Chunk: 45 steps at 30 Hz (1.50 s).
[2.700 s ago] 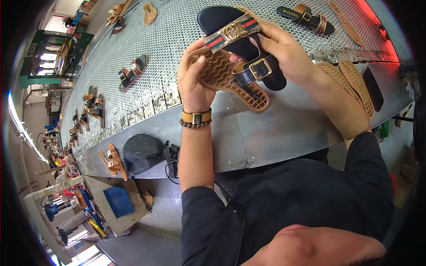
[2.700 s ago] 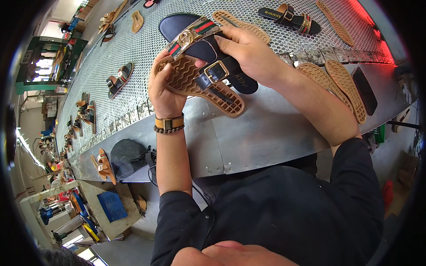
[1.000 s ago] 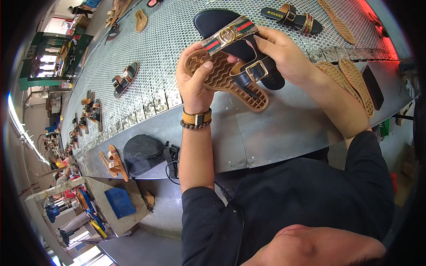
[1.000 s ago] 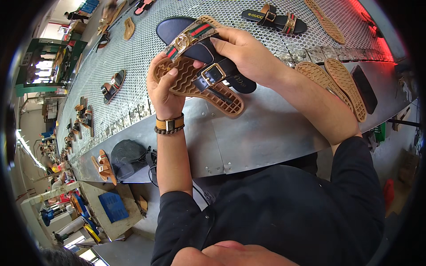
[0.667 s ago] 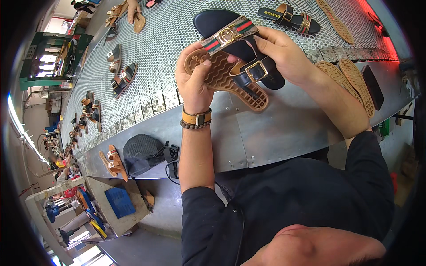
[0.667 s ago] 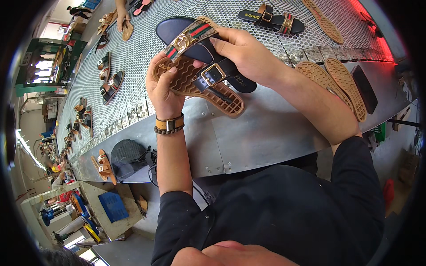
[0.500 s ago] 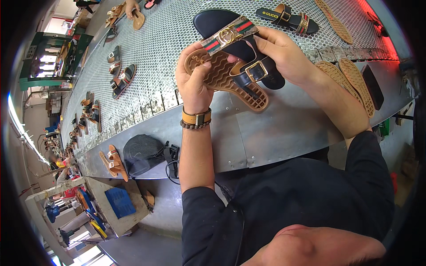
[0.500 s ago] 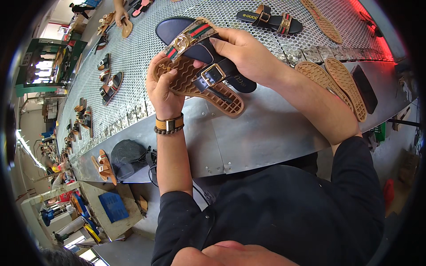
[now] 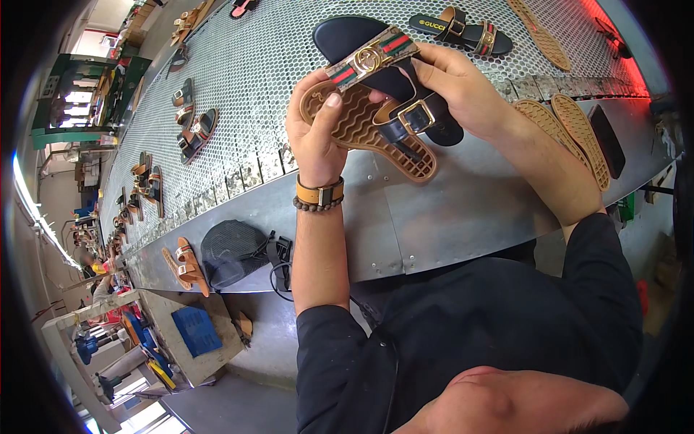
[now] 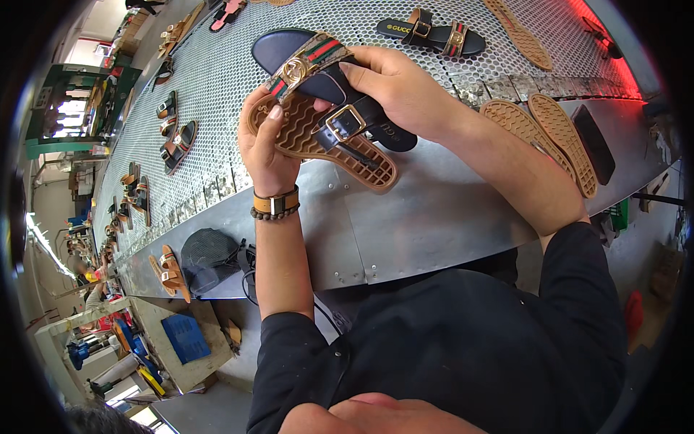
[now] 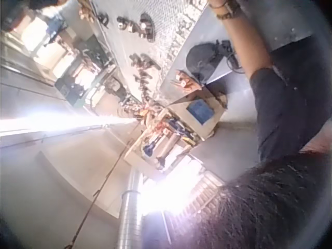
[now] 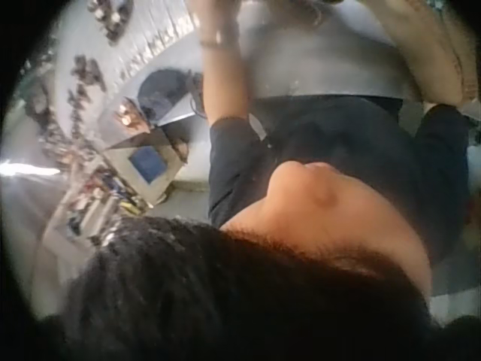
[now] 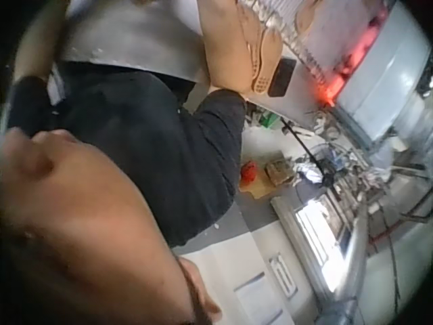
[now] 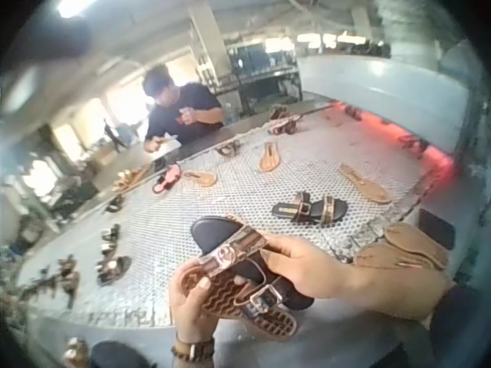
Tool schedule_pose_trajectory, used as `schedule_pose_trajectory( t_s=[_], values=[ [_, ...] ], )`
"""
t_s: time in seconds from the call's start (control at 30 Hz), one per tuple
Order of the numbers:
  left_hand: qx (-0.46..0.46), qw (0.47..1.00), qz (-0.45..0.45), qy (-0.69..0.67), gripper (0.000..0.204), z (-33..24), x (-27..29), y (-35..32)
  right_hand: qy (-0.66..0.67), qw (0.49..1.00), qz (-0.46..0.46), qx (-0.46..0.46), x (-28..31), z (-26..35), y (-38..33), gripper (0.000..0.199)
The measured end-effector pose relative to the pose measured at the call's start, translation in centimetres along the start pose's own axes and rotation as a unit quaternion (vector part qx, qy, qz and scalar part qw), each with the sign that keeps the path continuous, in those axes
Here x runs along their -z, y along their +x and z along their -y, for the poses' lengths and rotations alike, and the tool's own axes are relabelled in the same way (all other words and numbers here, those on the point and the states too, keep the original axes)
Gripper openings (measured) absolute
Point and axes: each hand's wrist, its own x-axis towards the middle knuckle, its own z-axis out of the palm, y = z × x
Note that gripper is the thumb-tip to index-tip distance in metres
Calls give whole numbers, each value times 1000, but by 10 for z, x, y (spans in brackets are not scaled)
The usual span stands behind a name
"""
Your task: The person assembles sandals by taking shoe soles and uppers from a conveyor belt and attaching the uppers to the soles by hand.
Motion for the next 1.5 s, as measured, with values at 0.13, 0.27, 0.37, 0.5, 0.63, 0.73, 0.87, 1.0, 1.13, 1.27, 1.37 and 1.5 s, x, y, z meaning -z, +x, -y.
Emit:
schedule_pose_trajectory(
  t_s=[0.13, 0.27, 0.37, 0.5, 0.63, 0.73, 0.87, 1.0, 1.13, 1.27, 1.37, 1.5],
  values=[
    [-6, 1000, 8, 11, 44, 7, 1, 2, 8, 1000, 12, 2, 9, -1, -1, 33],
    [-18, 999, 21, 22, 46, 10, -4, 2, 7, 1000, 13, 6, 13, 1, -4, 33],
    [-15, 1000, 20, 13, 49, 12, -6, 2, 3, 1000, 18, 6, 18, 1, -5, 33],
    [-2, 1000, 23, -9, 50, 14, -9, 3, 14, 1000, 22, 1, 21, 4, -7, 33],
    [-5, 1000, 23, 1, 51, 17, -15, 4, 6, 1000, -8, 3, 23, 6, -10, 30],
    [-13, 999, 42, 25, 52, 21, -17, 6, -5, 1000, -16, 5, 28, 5, -11, 30],
    [-9, 998, 54, 9, 53, 23, -23, 8, -21, 999, -26, 16, 34, 5, -12, 31],
    [13, 999, 32, -39, 53, 21, -32, 7, 16, 1000, -4, 6, 36, 12, -16, 31],
    [2, 999, 34, -9, 52, 26, -33, 8, 11, 1000, 1, 7, 40, 13, -19, 31],
    [-12, 1000, 25, 7, 48, 30, -38, 8, 2, 1000, -4, 8, 44, 14, -21, 31],
    [-17, 999, 26, 3, 45, 33, -42, 8, -3, 1000, 19, 21, 53, 12, -21, 33],
    [0, 1000, 8, -7, 40, 35, -48, 9, 7, 1000, -2, 13, 51, 16, -24, 31]
  ],
)
